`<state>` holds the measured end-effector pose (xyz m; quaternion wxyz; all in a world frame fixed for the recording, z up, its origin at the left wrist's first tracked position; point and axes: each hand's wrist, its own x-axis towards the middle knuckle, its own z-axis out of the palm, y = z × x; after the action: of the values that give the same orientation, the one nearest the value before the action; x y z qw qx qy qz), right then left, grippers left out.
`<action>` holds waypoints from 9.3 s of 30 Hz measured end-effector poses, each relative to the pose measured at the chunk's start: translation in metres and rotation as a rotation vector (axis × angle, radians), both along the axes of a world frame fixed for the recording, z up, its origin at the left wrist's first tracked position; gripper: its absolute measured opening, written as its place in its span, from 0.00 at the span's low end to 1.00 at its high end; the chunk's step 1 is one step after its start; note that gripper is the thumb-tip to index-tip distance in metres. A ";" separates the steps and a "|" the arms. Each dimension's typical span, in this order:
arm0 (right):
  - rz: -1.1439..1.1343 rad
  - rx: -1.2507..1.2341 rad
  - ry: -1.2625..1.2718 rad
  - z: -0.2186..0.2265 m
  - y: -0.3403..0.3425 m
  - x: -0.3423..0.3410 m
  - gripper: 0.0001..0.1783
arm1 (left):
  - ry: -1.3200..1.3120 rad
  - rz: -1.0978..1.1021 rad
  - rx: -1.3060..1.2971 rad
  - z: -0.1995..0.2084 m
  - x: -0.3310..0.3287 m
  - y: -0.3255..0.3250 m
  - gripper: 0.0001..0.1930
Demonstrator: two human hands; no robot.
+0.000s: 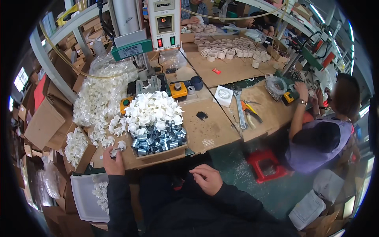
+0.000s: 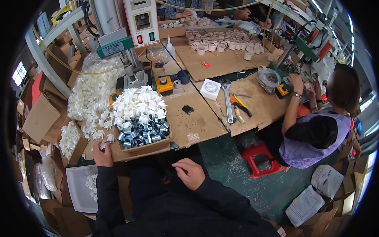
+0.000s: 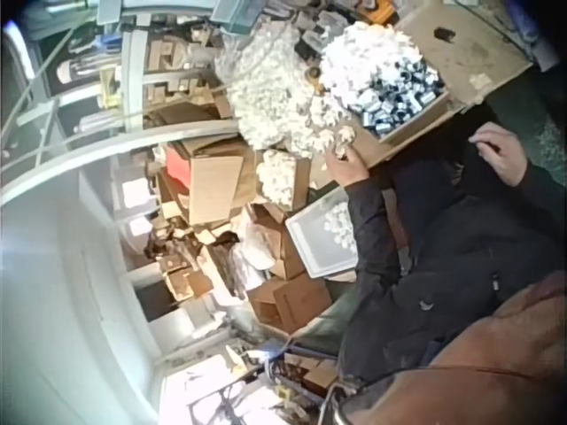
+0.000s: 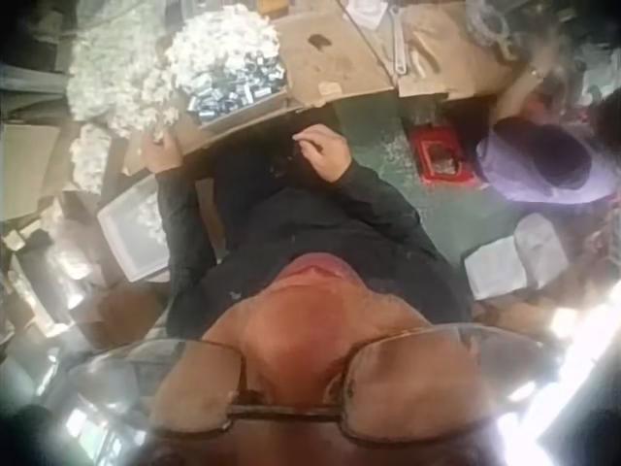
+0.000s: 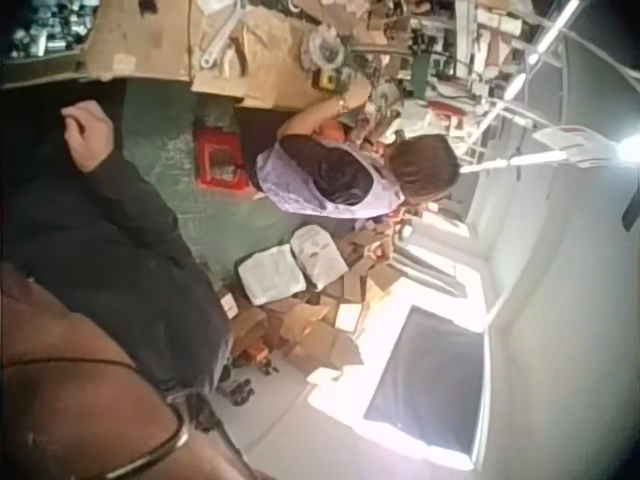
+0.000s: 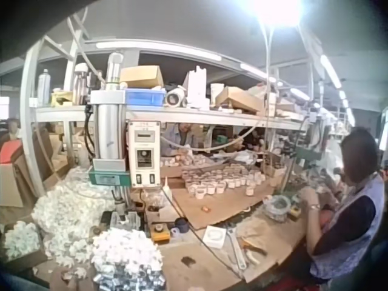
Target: Assembling or inspecting small white plastic components at a factory workbench.
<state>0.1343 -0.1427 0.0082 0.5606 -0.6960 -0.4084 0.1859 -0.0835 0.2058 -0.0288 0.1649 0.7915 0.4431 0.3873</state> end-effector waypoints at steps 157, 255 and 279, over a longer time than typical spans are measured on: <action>-0.022 -0.016 0.150 0.010 0.012 -0.001 0.09 | 0.310 -0.285 0.182 0.014 0.015 0.003 0.14; 0.132 -0.003 0.078 0.026 0.056 -0.025 0.12 | -0.380 -0.762 -0.462 0.036 0.039 -0.159 0.18; 0.172 -0.029 0.150 0.006 0.051 -0.029 0.11 | -0.070 -0.039 0.154 0.028 -0.051 -0.036 0.19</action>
<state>0.1054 -0.0916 0.0137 0.5616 -0.6505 -0.4208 0.2905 -0.1346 0.1702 -0.0006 0.1262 0.7963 0.3904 0.4444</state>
